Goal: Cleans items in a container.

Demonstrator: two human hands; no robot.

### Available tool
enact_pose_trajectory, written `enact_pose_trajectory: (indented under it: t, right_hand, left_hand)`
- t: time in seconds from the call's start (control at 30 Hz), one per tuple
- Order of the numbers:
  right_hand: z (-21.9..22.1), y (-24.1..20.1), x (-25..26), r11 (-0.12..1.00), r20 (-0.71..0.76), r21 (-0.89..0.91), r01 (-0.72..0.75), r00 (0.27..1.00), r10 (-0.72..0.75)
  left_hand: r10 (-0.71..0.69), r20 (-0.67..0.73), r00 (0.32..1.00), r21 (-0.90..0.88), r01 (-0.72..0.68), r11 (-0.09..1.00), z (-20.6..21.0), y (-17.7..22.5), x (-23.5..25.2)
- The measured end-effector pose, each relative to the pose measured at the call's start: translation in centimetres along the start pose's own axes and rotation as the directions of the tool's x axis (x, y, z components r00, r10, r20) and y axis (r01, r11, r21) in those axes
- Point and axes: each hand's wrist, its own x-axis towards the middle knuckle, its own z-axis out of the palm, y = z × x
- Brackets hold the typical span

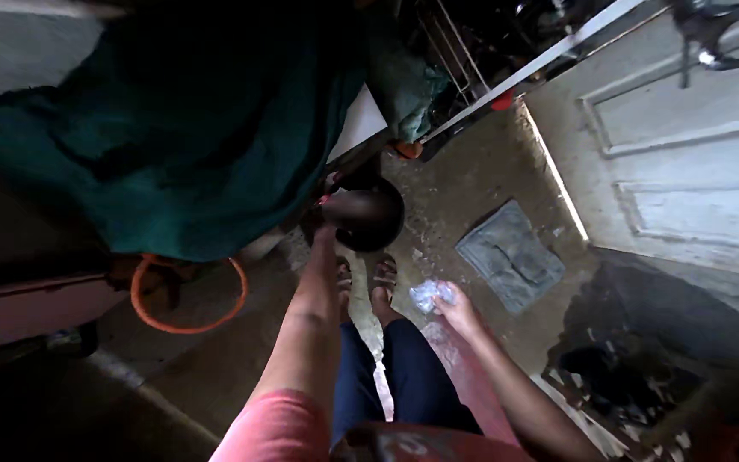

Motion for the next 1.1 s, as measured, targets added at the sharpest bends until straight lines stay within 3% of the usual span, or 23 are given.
enact_pose_trajectory:
  t: [0.07, 0.2, 0.3, 0.4, 0.47, 0.57, 0.63, 0.7, 0.77, 0.83, 0.93, 1.0, 1.03, 1.1]
  right_hand:
    - [1.9, -1.5, 1.9, 0.997, -0.018, 0.054, -0.063, 0.998, 0.064]
    - [6.0, -1.8, 6.3, 0.974, -0.037, 0.197, -0.113, 0.992, 0.122]
    - [8.1, -2.7, 9.3, 0.864, -0.062, 0.474, -0.173, 0.972, 0.228]
    - [8.6, -4.6, 11.9, 0.560, 0.090, 0.770, -0.307, 0.920, 0.380]
    - [7.8, -5.2, 13.2, 0.425, 0.284, 0.798, -0.428, 0.888, 0.362]
    - [7.1, -4.6, 14.0, 0.506, 0.335, 0.720, -0.475, 0.876, 0.347]
    - [6.9, -3.4, 14.0, 0.597, 0.201, 0.685, -0.419, 0.895, 0.398]
    - [5.9, -1.7, 13.3, 0.680, 0.046, 0.656, -0.328, 0.917, 0.397]
    - [4.7, -0.4, 12.5, 0.758, -0.064, 0.612, -0.226, 0.941, 0.332]
    - [3.7, 1.0, 11.5, 0.833, -0.112, 0.530, -0.160, 0.960, 0.256]
    - [3.0, 3.0, 9.9, 0.899, -0.146, 0.423, -0.114, 0.971, 0.192]
    - [2.9, 3.2, 8.5, 0.917, -0.146, 0.382, -0.113, 0.973, 0.181]
    - [2.8, 3.1, 7.8, 0.926, -0.148, 0.364, -0.105, 0.974, 0.169]
    - [2.7, 2.8, 6.8, 0.945, -0.168, 0.325, -0.044, 0.980, 0.103]
  left_hand:
    - [0.064, -0.024, 0.998, 0.018, -0.064, 0.998, 1.4, -0.8, 2.4]
    - [0.214, -0.199, 0.956, 0.120, -0.192, 0.974, 3.4, -2.2, 4.9]
    - [0.227, -0.186, 0.956, 0.137, -0.203, 0.969, 4.9, -2.0, 3.5]
    - [0.345, 0.163, 0.924, 0.251, -0.377, 0.891, 4.6, -4.5, -0.5]
    - [0.371, 0.460, 0.807, 0.279, -0.528, 0.802, 3.8, -6.8, -3.7]
    - [0.328, 0.711, 0.622, 0.192, -0.620, 0.761, 2.9, -10.9, -6.3]
    - [0.221, 0.763, 0.607, 0.155, -0.504, 0.849, 1.8, -10.5, -6.5]
    - [0.109, 0.664, 0.740, 0.190, -0.308, 0.932, 0.9, -9.1, -5.4]
    - [0.022, 0.472, 0.881, 0.265, -0.165, 0.950, 1.2, -8.6, -2.2]
    - [-0.090, 0.321, 0.943, 0.422, -0.057, 0.905, 2.5, -8.8, 1.7]
    - [-0.296, 0.243, 0.924, 0.540, 0.125, 0.833, 5.2, -7.8, 5.5]
    - [-0.413, 0.200, 0.889, 0.470, 0.282, 0.836, 6.7, -7.5, 6.7]
    - [-0.437, 0.176, 0.882, 0.424, 0.333, 0.842, 7.2, -7.3, 7.0]
    - [-0.356, 0.088, 0.930, 0.391, 0.297, 0.871, 7.6, -7.1, 6.5]
